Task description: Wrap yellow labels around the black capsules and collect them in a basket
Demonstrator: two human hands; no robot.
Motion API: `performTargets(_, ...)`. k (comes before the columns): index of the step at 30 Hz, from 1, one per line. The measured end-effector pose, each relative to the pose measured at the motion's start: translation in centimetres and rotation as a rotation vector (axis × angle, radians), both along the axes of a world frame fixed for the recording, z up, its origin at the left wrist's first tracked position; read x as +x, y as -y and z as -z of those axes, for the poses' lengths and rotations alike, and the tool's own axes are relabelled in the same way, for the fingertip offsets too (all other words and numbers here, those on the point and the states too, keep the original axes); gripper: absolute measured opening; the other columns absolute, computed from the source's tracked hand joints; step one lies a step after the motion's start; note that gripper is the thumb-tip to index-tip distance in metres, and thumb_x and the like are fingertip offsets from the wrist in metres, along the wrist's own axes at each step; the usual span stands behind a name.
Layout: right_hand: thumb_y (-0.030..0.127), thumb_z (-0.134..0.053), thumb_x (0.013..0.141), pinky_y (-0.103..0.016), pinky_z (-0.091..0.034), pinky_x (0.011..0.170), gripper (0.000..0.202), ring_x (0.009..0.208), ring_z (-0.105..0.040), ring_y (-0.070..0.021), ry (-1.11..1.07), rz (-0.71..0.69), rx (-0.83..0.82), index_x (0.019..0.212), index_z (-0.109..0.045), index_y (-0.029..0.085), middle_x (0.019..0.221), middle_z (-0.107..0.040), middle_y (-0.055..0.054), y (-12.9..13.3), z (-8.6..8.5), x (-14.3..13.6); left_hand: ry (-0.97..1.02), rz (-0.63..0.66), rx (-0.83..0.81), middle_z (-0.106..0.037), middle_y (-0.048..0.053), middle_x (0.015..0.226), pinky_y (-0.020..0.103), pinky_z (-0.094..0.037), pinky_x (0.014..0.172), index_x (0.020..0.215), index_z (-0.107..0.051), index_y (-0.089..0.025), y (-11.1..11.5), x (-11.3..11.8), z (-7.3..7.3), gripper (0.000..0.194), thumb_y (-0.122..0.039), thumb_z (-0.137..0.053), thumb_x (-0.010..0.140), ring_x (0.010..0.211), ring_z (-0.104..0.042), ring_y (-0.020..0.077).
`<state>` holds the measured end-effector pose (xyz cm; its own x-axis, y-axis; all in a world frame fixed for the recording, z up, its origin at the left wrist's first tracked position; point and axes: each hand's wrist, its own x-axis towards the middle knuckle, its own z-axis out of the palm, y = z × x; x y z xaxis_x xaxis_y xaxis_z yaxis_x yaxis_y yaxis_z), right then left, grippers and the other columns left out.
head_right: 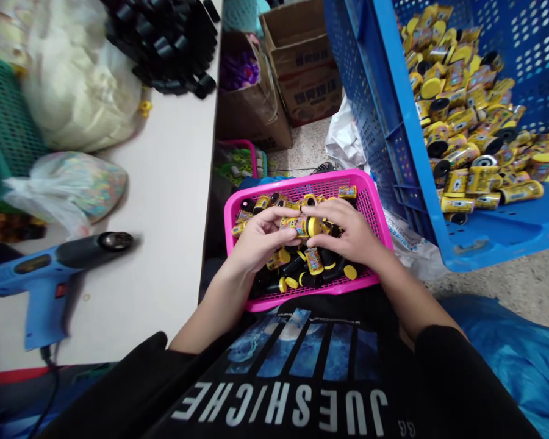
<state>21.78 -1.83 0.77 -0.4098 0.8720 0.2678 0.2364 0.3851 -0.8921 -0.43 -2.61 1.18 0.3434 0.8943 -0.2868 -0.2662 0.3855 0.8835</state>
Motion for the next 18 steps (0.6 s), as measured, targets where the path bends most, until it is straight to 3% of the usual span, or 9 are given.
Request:
performTargets(4,0.069,-0.037,0.101,-0.045,-0.052,0.109,0.061,0.131,-0.06,-0.0242,-0.312,-0.02,-0.545,0.146,-0.055,0.032,0.144,-0.062,-0.007,1.0,1.2,-2.0,0.003,-0.012,0.048,-0.075,0.004,0.113,0.026,-0.064,0.074,0.107,-0.076,-0.023,0.3,0.5,0.1,0.042,-0.035,-0.091,0.07,0.087,-0.073,0.0159)
performTargets(6,0.071,-0.042,0.098,-0.044,-0.052,0.109,0.063,0.132,-0.06,-0.0253,-0.415,-0.079,-0.696,0.144,-0.055,0.03,0.145,-0.061,-0.008,1.5,1.8,-2.8,-0.031,-0.025,0.099,-0.077,0.005,0.108,0.029,-0.063,0.079,0.102,-0.078,-0.022,0.5,0.7,0.2,0.039,-0.034,-0.092,0.068,0.09,-0.073,0.0175)
performTargets(12,0.079,-0.06,0.083,-0.044,-0.052,0.107,0.073,0.131,-0.059,-0.0283,-0.605,-0.127,-0.773,0.136,-0.059,0.029,0.139,-0.063,-0.01,2.2,2.5,-4.3,-0.135,-0.052,0.207,-0.081,0.005,0.101,0.035,-0.058,0.093,0.094,-0.082,-0.022,0.6,0.8,-0.2,0.035,-0.034,-0.095,0.063,0.096,-0.074,0.0222)
performTargets(18,0.069,-0.074,0.079,-0.043,-0.049,0.11,0.058,0.13,-0.06,-0.0262,-0.711,-0.13,-0.761,0.12,-0.067,0.029,0.131,-0.068,-0.007,2.0,2.6,-4.2,-0.145,-0.028,0.278,-0.082,0.004,0.1,0.034,-0.056,0.094,0.094,-0.083,-0.023,0.7,0.7,0.1,0.034,-0.034,-0.094,0.064,0.096,-0.074,0.0217)
